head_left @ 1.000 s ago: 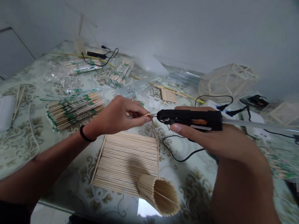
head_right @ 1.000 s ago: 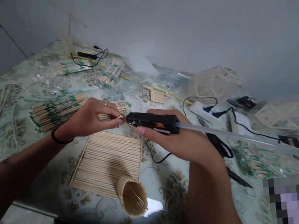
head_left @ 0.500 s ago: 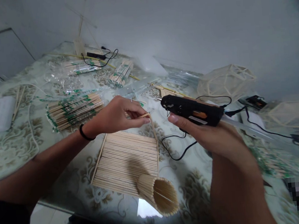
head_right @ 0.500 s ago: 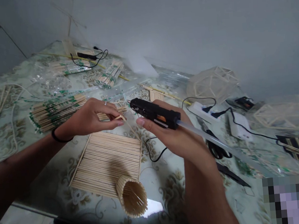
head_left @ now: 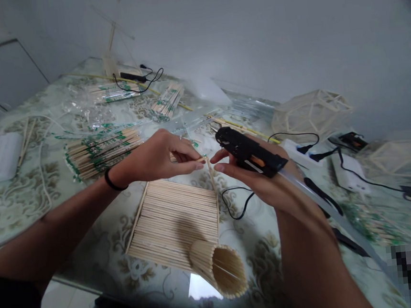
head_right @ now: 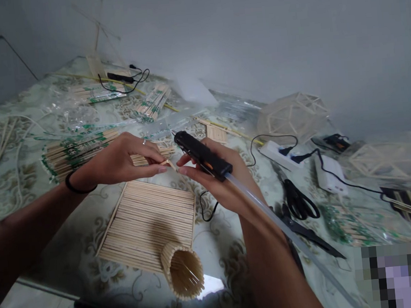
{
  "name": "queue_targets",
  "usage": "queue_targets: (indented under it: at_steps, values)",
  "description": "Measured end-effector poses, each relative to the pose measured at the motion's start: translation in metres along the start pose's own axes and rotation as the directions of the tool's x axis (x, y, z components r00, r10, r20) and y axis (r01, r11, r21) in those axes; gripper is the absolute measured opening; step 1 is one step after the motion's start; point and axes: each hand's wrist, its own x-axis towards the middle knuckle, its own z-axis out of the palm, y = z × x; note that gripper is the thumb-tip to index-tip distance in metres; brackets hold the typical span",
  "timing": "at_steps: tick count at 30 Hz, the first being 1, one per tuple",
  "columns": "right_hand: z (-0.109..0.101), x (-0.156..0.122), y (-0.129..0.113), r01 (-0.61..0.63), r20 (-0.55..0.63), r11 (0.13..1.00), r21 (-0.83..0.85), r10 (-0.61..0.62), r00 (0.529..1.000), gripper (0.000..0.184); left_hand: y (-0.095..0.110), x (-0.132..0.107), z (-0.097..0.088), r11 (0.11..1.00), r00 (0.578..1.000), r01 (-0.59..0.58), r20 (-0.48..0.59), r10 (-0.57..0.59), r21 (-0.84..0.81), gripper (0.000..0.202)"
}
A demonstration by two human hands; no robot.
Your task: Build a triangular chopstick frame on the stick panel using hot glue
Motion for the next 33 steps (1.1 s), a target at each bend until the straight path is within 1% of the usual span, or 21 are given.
queue_targets:
  at_steps: [5, 10, 14, 19, 25, 33]
  values:
    - [0.005, 0.000, 0.002, 0.035, -0.026, 0.998, 0.048, -0.034, 0.999, 0.022, 0.000, 0.001, 0.000, 1.000, 1.000, 0.010, 0.002, -0.010, 0.013, 0.014]
    - [0.007, 0.000, 0.000, 0.038, -0.041, 0.998, 0.053, -0.036, 0.999, 0.031, 0.000, 0.001, 0.000, 1.000, 1.000, -0.001, -0.004, 0.001, 0.008, 0.014]
    - [0.008, 0.000, -0.001, 0.040, -0.026, 0.998, 0.057, -0.039, 0.999, 0.028, 0.000, 0.001, 0.001, 1.000, 1.000, -0.002, -0.008, 0.002, 0.017, 0.014]
    - [0.010, 0.001, -0.004, 0.032, -0.032, 0.998, 0.061, -0.030, 0.999, 0.034, -0.001, 0.000, 0.000, 0.998, 1.000, 0.008, 0.004, -0.008, 0.064, 0.016]
    - [0.011, 0.000, -0.003, 0.044, -0.033, 0.997, 0.069, -0.042, 0.999, 0.036, -0.002, 0.000, 0.001, 0.999, 1.000, -0.009, -0.013, 0.009, 0.043, 0.015]
    - [0.011, -0.001, 0.000, 0.048, -0.027, 0.997, 0.065, -0.046, 0.999, 0.039, 0.000, 0.001, 0.000, 0.999, 1.000, 0.005, -0.004, -0.005, 0.037, 0.015]
